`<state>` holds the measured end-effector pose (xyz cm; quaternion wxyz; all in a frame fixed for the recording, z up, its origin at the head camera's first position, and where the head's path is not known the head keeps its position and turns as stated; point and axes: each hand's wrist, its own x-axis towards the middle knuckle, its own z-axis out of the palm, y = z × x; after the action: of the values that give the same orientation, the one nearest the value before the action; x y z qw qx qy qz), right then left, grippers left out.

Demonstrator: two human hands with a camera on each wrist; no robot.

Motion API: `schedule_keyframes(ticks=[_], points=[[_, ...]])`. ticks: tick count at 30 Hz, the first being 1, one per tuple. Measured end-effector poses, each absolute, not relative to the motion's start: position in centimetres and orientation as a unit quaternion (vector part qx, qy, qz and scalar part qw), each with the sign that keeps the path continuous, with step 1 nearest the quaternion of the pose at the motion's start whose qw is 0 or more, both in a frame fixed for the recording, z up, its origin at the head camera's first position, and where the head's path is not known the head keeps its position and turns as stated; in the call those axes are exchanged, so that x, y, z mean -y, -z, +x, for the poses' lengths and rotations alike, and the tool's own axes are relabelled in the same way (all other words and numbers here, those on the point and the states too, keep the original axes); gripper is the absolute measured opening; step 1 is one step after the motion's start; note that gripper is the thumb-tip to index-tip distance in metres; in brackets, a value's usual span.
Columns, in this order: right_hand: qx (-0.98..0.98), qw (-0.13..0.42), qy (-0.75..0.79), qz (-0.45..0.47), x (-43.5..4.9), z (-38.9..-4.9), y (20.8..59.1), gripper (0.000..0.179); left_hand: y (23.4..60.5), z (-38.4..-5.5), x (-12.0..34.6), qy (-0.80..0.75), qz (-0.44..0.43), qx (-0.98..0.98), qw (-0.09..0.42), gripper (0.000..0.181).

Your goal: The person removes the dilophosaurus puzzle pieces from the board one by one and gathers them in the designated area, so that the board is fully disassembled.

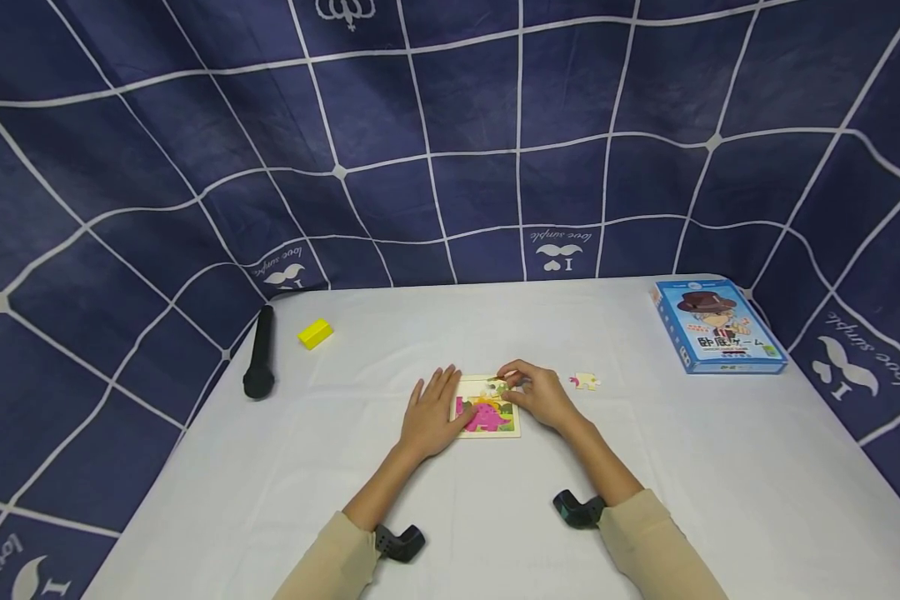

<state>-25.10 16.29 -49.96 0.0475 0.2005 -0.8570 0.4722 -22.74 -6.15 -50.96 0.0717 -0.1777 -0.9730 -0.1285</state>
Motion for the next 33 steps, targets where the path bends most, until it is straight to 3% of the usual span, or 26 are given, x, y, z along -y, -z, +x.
schedule_keyframes(ticks=[13, 20, 24, 33], points=[[0.832, 0.055, -0.527, 0.165, -16.7, -24.6, 49.0, 0.03, 51.1, -22.8, 6.0, 0.13, -0.177, 0.973, 0.07, 0.075], [0.818, 0.067, -0.545, 0.172, -18.2, -22.9, 46.3, 0.032, 51.1, -22.7, 6.0, 0.134, -0.179, 0.972, 0.07, 0.076], [0.825, 0.086, -0.535, 0.161, -19.9, -21.8, 45.1, 0.032, 51.2, -22.7, 6.1, 0.135, -0.179, 0.972, 0.069, 0.075], [0.863, 0.136, -0.483, 0.064, -26.4, -22.0, 47.5, 0.032, 50.9, -22.6, 6.2, 0.129, -0.176, 0.974, 0.066, 0.076]])
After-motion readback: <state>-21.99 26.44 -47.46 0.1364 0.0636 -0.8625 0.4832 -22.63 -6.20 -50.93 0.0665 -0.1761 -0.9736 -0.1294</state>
